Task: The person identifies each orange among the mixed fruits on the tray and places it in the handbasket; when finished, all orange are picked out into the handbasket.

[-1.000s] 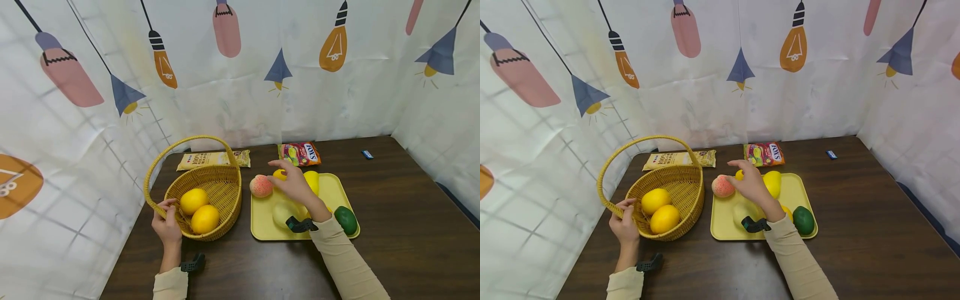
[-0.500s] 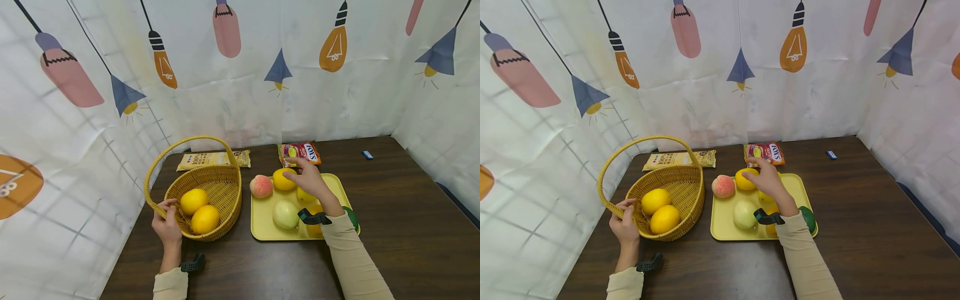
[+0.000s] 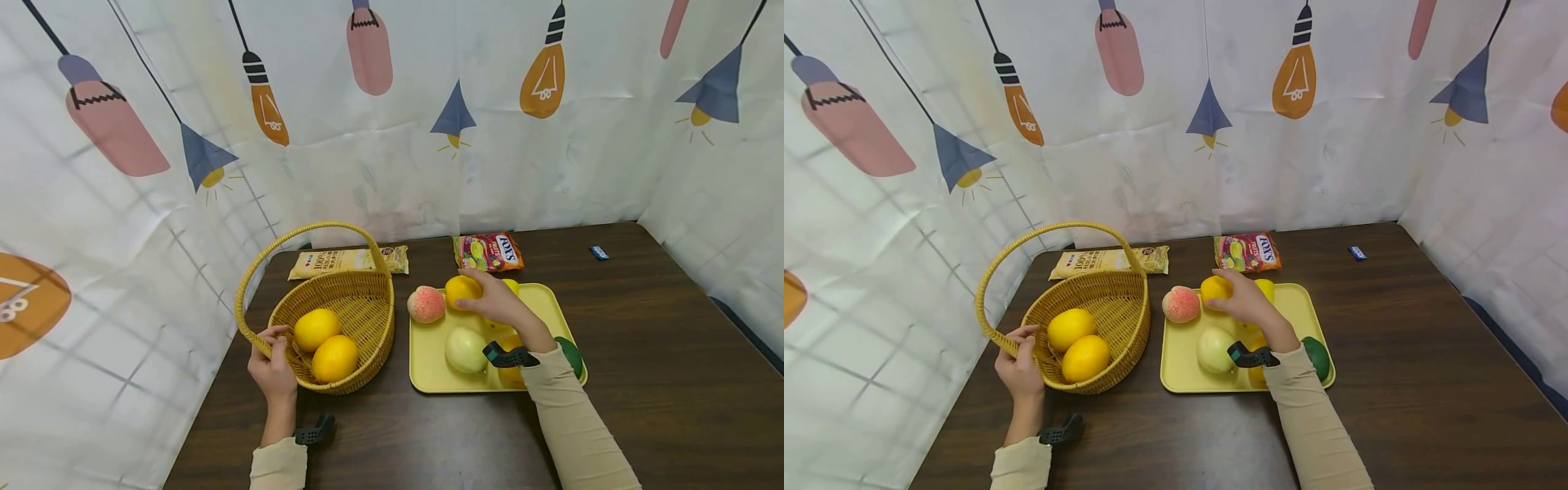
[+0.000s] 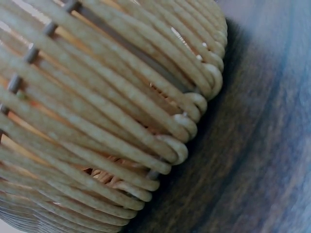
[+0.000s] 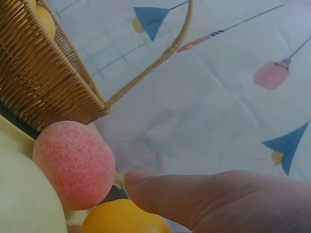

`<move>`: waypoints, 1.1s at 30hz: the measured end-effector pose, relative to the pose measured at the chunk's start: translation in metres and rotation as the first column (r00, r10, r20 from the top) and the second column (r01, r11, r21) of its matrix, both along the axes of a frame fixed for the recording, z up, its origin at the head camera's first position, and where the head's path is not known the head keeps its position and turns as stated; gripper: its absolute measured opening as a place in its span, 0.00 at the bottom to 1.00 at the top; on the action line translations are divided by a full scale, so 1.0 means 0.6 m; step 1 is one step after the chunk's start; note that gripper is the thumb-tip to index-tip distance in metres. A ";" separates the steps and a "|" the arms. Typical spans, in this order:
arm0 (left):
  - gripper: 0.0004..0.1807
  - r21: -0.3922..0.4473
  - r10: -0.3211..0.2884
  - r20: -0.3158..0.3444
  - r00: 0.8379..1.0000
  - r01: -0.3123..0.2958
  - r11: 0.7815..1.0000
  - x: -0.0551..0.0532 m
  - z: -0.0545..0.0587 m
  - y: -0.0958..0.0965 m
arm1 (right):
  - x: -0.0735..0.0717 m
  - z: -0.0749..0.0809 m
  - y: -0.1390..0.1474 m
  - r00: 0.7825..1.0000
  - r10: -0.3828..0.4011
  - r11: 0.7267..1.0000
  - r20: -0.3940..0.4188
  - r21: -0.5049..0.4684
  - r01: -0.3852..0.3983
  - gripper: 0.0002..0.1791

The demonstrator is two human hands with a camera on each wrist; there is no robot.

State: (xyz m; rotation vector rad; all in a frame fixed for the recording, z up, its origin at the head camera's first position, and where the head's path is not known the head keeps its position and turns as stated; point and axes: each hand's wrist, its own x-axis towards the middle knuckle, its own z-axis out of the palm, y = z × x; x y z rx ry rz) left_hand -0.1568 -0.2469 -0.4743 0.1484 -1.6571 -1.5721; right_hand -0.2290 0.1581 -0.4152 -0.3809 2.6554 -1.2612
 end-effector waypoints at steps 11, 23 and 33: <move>0.09 0.007 0.006 0.012 1.000 -0.006 1.000 0.001 -0.001 0.001 | -0.001 -0.010 -0.003 0.997 0.074 0.997 -0.026 0.033 -0.073 0.34; 0.08 0.014 -0.013 -0.002 1.000 0.013 1.000 0.001 0.005 0.003 | 0.001 -0.020 -0.005 0.985 0.171 0.970 0.021 0.170 -0.172 0.40; 0.09 0.020 -0.006 0.010 1.000 0.006 1.000 0.001 0.005 0.002 | 0.003 -0.016 -0.002 0.993 0.108 0.979 0.046 0.169 -0.114 0.42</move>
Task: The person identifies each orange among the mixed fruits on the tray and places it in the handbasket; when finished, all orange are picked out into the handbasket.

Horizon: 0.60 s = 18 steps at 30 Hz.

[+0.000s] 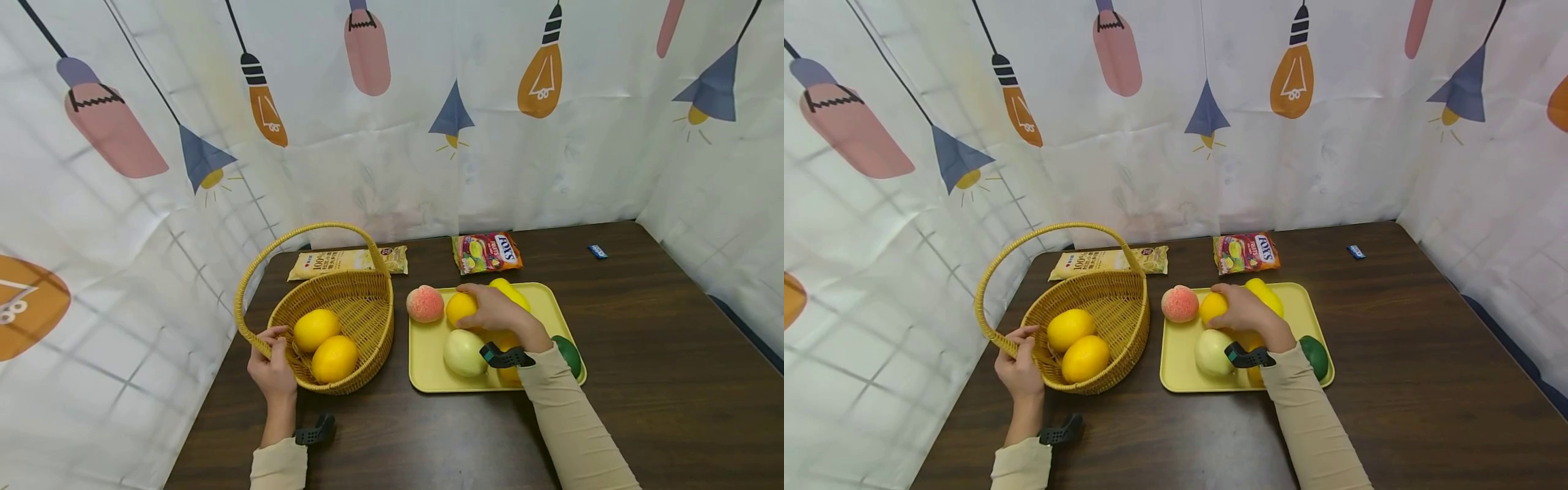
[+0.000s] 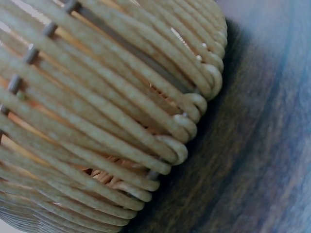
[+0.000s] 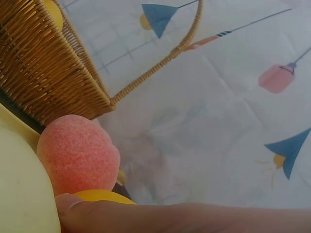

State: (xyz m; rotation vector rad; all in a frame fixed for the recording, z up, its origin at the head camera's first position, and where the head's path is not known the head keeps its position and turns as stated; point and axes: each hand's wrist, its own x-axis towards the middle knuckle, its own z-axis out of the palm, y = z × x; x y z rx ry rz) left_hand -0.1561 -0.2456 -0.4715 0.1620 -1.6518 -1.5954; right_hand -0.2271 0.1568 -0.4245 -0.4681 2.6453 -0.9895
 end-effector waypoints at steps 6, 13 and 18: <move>0.09 0.006 0.000 -0.007 1.000 0.000 1.000 0.000 0.000 0.000 | 0.002 0.006 0.000 0.999 -0.038 0.999 -0.005 0.011 0.038 0.42; 0.09 -0.010 0.013 0.011 1.000 -0.012 1.000 0.002 -0.001 -0.001 | 0.007 0.016 -0.002 0.995 -0.089 0.996 -0.049 -0.027 0.087 0.43; 0.09 -0.011 0.009 -0.004 1.000 -0.009 1.000 0.002 0.002 0.000 | 0.011 0.030 -0.006 0.992 -0.103 0.992 -0.077 -0.086 0.096 0.43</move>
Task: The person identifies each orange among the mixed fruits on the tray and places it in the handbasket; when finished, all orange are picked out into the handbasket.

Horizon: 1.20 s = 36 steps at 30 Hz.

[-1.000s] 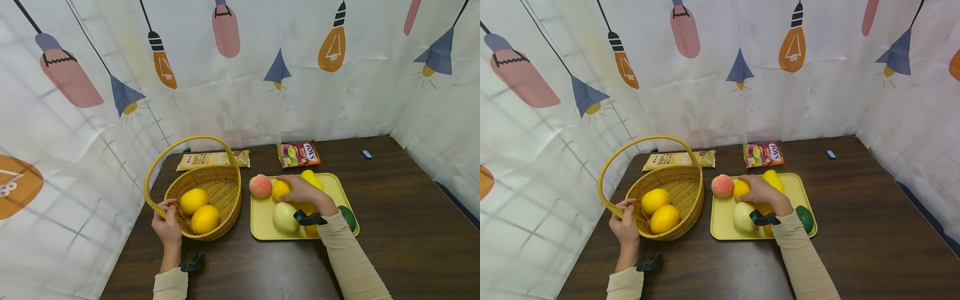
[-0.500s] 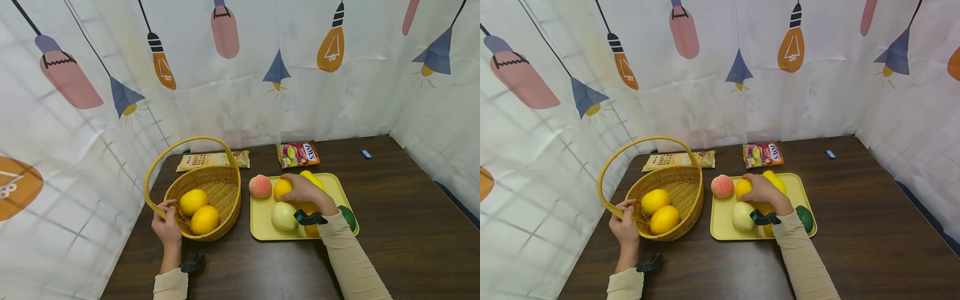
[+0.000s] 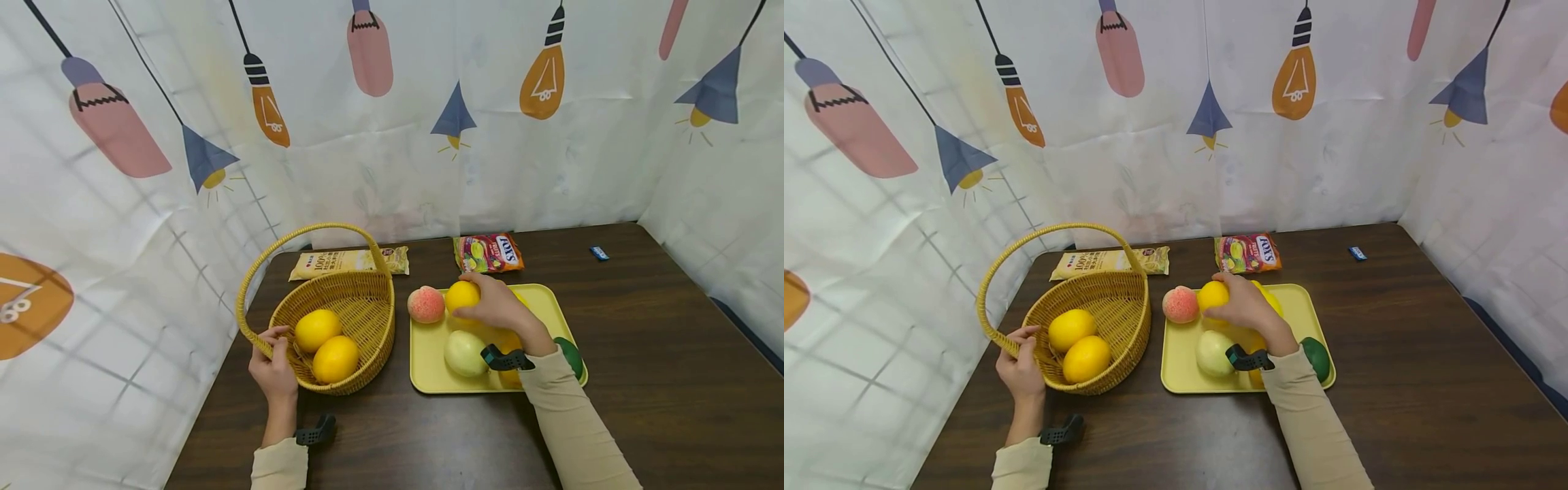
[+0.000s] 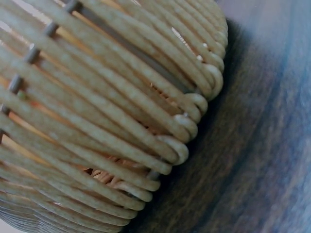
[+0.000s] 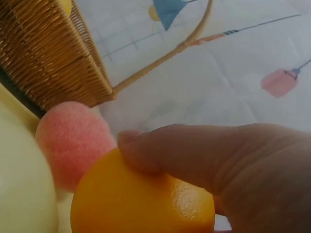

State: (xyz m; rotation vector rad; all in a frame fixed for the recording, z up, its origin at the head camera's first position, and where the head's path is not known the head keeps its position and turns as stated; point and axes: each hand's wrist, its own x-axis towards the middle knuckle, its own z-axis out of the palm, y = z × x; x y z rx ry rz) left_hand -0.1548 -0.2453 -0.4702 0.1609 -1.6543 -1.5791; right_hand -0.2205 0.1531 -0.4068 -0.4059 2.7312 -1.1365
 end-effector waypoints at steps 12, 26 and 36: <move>0.09 -0.006 0.001 0.007 1.000 -0.001 1.000 0.008 0.011 0.005 | 0.027 0.038 -0.035 0.998 -0.020 0.979 -0.061 -0.203 0.007 0.41; 0.08 -0.027 0.017 0.015 1.000 -0.016 0.999 -0.002 -0.002 0.000 | 0.047 0.024 -0.119 0.995 -0.015 0.945 -0.098 -0.327 -0.018 0.39; 0.09 0.020 -0.005 -0.005 1.000 0.005 1.000 -0.003 -0.001 0.001 | 0.051 0.005 -0.169 0.996 -0.021 0.900 -0.085 -0.435 -0.018 0.40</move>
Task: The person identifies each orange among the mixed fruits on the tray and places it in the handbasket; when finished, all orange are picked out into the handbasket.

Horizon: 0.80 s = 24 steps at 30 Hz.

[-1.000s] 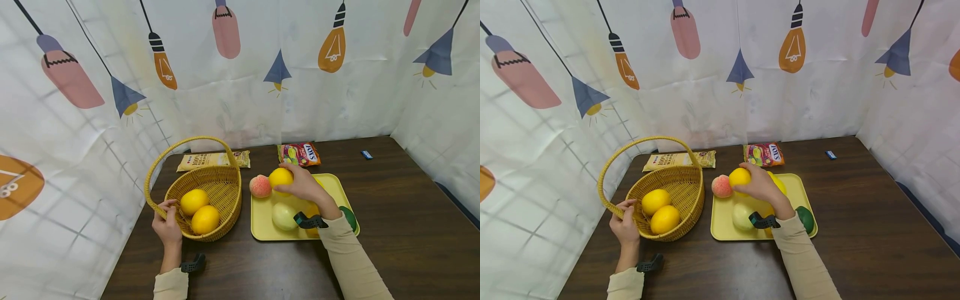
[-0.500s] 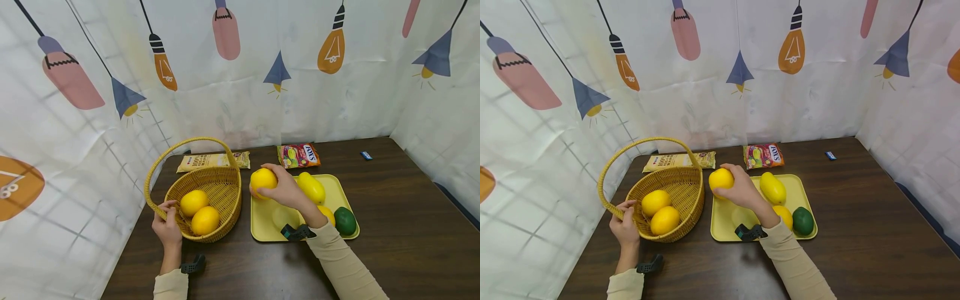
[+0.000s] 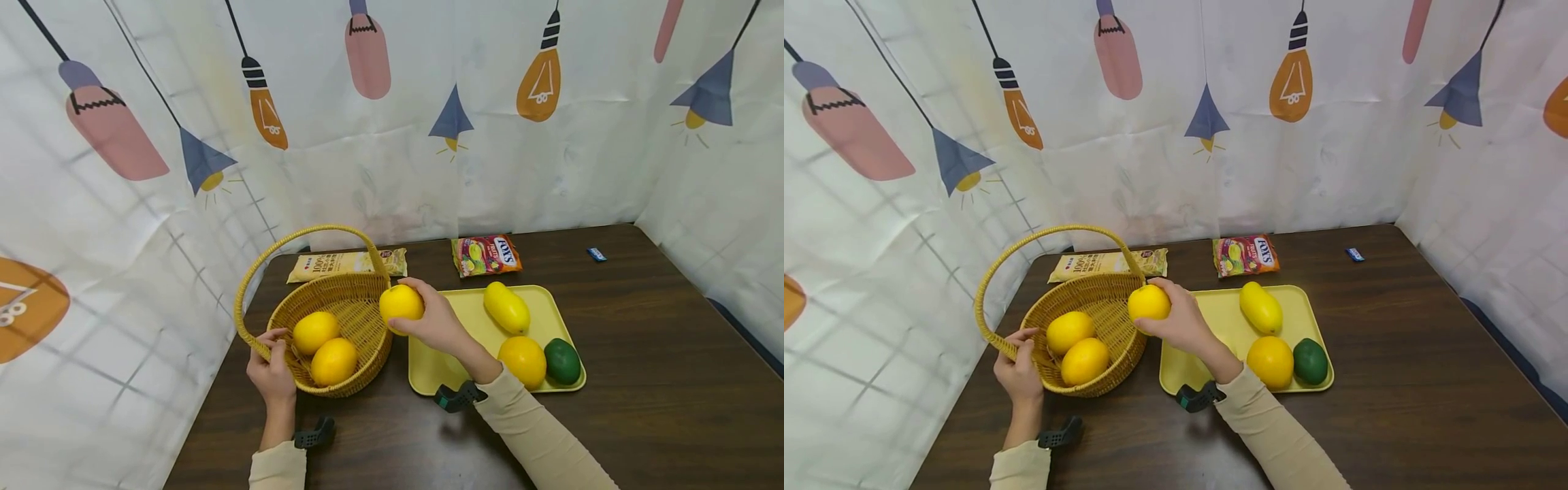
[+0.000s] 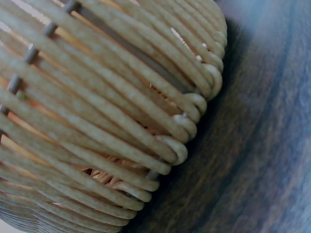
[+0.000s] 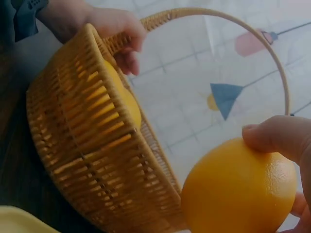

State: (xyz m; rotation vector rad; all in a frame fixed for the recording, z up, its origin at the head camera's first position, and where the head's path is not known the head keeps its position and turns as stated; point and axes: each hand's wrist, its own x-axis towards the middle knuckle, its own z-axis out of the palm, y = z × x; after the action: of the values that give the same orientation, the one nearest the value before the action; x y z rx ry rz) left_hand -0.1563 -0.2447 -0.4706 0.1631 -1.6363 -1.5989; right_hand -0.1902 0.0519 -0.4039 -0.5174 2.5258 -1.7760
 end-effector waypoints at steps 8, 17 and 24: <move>0.09 0.009 -0.005 -0.003 1.000 0.005 1.000 0.000 -0.001 -0.001 | 0.007 -0.008 -0.042 0.999 -0.006 0.998 -0.035 -0.056 0.004 0.43; 0.09 0.001 0.003 0.000 1.000 -0.003 1.000 0.002 0.001 -0.002 | 0.002 -0.016 -0.078 0.996 0.008 1.000 -0.094 -0.021 -0.010 0.41; 0.09 -0.023 0.009 0.024 1.000 -0.008 1.000 0.009 0.009 0.003 | -0.007 -0.032 -0.105 0.996 0.010 1.000 -0.090 0.026 -0.008 0.41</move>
State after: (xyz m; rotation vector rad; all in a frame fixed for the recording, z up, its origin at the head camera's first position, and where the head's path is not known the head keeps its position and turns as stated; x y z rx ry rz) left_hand -0.1512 -0.2430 -0.4654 0.1783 -1.6698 -1.5766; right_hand -0.1944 -0.0109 -0.4234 -0.6212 2.5970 -1.7534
